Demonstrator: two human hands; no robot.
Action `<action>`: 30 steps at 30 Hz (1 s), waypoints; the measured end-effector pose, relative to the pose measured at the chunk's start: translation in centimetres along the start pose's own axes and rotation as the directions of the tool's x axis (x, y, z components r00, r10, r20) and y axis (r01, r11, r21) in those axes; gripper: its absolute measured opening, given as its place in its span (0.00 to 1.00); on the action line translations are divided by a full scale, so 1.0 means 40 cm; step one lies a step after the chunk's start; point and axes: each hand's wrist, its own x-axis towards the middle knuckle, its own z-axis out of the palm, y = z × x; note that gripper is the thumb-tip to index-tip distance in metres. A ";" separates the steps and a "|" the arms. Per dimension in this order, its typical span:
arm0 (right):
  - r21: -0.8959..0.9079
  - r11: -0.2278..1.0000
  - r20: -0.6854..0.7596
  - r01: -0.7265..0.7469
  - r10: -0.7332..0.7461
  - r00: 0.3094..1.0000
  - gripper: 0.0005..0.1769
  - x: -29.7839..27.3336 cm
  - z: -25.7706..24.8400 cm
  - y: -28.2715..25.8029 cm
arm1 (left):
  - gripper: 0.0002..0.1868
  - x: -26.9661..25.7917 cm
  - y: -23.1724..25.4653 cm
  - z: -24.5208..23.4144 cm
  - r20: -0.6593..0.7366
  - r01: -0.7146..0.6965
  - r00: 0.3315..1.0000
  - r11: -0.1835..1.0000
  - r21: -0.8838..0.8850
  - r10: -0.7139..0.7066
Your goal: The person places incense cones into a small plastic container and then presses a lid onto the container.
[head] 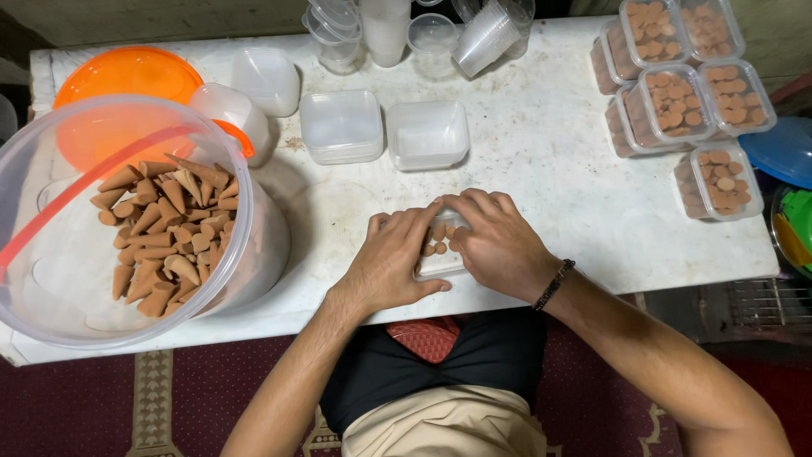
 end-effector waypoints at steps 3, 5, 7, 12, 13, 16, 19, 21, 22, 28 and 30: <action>-0.006 1.000 0.075 -0.013 0.014 0.997 0.08 0.009 0.008 0.002 | 0.60 -0.003 0.008 -0.004 -0.004 -0.003 1.000 1.000 -0.003 0.003; -0.007 1.000 0.083 -0.009 0.009 0.996 0.08 0.016 0.011 0.003 | 0.60 -0.002 0.005 -0.007 0.002 0.001 1.000 1.000 -0.011 -0.001; -0.006 1.000 0.093 -0.006 0.006 0.996 0.08 0.021 0.016 0.006 | 0.61 -0.001 0.002 -0.006 0.010 0.005 1.000 1.000 -0.020 -0.005; -0.046 0.999 0.162 0.012 -0.005 0.987 0.09 0.030 0.012 0.008 | 0.61 0.000 -0.002 -0.002 0.009 0.000 1.000 0.999 -0.033 0.000; -0.047 0.999 0.162 0.012 -0.004 0.987 0.09 0.031 0.015 0.009 | 0.61 -0.001 -0.001 -0.002 0.008 -0.001 1.000 0.999 -0.033 0.001; -0.057 0.998 0.161 0.025 -0.015 0.987 0.09 0.032 0.020 0.012 | 0.61 -0.001 0.000 -0.002 0.009 0.008 1.000 0.999 -0.039 -0.007; -0.041 0.999 0.150 0.011 -0.005 0.989 0.09 0.031 0.019 0.013 | 0.61 -0.003 0.000 -0.002 0.003 0.006 1.000 0.999 -0.048 -0.005; -0.010 1.000 0.139 -0.005 0.006 0.990 0.10 0.029 0.013 0.015 | 0.61 -0.003 -0.001 -0.002 0.001 0.004 1.000 0.999 -0.044 -0.004; -0.012 1.000 0.138 -0.005 0.006 0.990 0.10 0.028 -0.001 0.012 | 0.61 -0.002 0.000 -0.004 -0.001 0.003 1.000 0.999 -0.043 -0.003; -0.033 0.999 0.102 -0.012 0.016 0.995 0.08 0.017 -0.035 0.016 | 0.60 -0.004 0.006 -0.009 -0.006 0.009 1.000 0.999 -0.050 -0.009; -0.056 0.998 0.089 -0.024 0.029 0.996 0.09 0.015 -0.032 0.018 | 0.59 -0.005 0.011 -0.016 0.007 0.008 1.000 0.998 -0.063 -0.007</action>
